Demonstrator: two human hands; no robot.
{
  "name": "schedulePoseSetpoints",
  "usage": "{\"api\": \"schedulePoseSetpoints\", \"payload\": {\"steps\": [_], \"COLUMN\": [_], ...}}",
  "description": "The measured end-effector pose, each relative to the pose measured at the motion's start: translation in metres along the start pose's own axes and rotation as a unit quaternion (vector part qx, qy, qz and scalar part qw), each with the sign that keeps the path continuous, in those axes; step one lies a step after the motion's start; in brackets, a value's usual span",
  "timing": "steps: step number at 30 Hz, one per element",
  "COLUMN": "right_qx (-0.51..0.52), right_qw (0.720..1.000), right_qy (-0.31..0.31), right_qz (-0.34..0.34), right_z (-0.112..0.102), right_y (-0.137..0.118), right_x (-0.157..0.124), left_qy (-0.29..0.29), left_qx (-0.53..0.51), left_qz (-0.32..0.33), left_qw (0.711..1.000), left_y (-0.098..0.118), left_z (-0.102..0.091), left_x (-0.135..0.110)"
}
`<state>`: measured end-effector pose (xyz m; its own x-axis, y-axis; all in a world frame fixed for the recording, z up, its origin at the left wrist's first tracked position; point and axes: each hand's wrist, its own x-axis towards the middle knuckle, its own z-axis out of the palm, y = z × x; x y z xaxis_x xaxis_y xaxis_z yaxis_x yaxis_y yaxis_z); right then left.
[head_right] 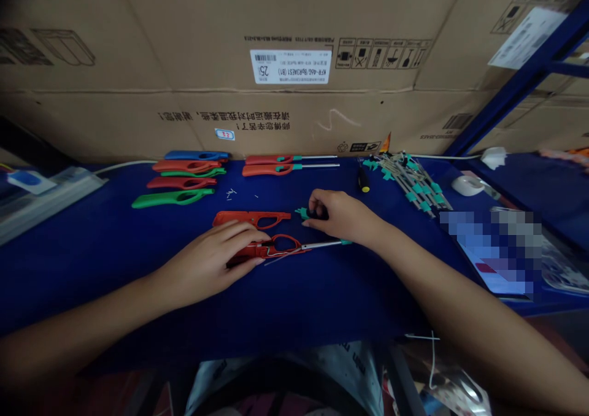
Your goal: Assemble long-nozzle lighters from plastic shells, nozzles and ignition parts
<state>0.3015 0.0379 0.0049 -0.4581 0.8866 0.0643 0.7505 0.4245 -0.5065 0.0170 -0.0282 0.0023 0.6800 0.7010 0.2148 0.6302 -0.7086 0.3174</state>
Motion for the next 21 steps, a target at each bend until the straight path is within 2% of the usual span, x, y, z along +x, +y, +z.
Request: {"api": "schedulePoseSetpoints", "payload": {"steps": [2, 5, 8, 11, 15, 21], "right_qx": [-0.039, -0.046, 0.003, 0.060, 0.067, 0.064], "right_qw": [0.999, 0.995, 0.988, 0.978, 0.970, 0.973], "right_qy": [0.002, 0.012, 0.012, -0.030, -0.081, -0.076], "right_qz": [-0.018, -0.092, -0.156, -0.198, -0.219, -0.210], "right_z": [0.001, 0.000, -0.003, -0.006, -0.002, 0.009], "right_y": [0.002, 0.002, -0.007, -0.019, -0.031, -0.032], "right_x": [0.000, 0.000, -0.004, -0.009, -0.015, -0.016], "left_qy": [-0.002, 0.004, 0.009, 0.010, 0.006, 0.003], "left_qx": [0.001, 0.001, -0.002, -0.012, -0.017, -0.028], "left_qz": [0.001, 0.003, 0.003, 0.006, 0.000, -0.018], "left_qw": [1.000, 1.000, 1.000, 1.000, 1.000, 0.999], "left_y": [0.000, 0.000, 0.000, 0.000, 0.001, 0.003], "left_z": [0.000, 0.001, 0.002, 0.003, 0.004, 0.004], "left_x": [0.000, 0.000, 0.000, 0.000, -0.001, -0.001]}}
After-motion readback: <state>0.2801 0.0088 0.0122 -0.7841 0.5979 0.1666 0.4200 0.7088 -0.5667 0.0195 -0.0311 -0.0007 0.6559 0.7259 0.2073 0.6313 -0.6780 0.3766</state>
